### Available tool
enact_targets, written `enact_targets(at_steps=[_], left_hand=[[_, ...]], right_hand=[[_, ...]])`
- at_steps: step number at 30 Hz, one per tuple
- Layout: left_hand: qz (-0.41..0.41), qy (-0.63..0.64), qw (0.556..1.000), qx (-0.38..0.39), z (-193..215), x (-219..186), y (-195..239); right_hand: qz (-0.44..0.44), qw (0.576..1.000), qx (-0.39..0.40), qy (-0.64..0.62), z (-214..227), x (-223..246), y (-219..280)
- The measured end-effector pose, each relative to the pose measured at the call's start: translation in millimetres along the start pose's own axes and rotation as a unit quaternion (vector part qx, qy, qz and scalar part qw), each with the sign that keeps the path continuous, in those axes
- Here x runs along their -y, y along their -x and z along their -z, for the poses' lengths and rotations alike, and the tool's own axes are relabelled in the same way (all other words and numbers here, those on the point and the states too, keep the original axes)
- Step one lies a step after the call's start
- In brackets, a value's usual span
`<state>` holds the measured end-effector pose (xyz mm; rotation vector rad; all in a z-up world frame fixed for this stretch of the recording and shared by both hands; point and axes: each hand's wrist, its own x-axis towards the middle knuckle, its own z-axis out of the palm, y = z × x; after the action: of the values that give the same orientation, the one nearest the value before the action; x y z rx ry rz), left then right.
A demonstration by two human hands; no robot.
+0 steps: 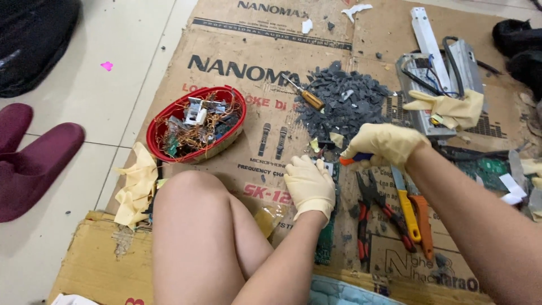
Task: The person sits on the floor and uses a screwdriver to remove screws from a small electronic device. They then use pliers to pull out components and place them into a red container.
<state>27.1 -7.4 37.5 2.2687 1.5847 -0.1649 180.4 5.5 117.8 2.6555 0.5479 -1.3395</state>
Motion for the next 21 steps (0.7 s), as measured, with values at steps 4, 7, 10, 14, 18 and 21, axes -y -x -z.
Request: enact_targets(at_steps=[4,7,10,14,18,21], left_hand=[[-0.001,-0.014,1.000,-0.012,-6,0,-1],[-0.007,0.001,1.000,-0.016,-7,1,0],[-0.002,0.004,1.000,-0.027,-8,0,-2],[0.001,0.001,1.000,-0.018,-10,0,-2],[0.003,-0.001,1.000,-0.013,-12,0,-3],[0.003,-0.005,1.000,-0.010,-14,0,-3]], right_hand=[[0.053,0.997,-0.059,0.023,-20,-12,-18],[0.053,0.992,-0.039,-0.108,-28,-11,-7],[0.039,0.996,-0.058,-0.059,-27,-11,-12],[0.014,0.994,-0.110,-0.019,-34,-14,-8],[0.001,0.990,-0.142,-0.024,-40,-11,-6],[0.004,0.986,-0.148,-0.077,-42,-18,4]])
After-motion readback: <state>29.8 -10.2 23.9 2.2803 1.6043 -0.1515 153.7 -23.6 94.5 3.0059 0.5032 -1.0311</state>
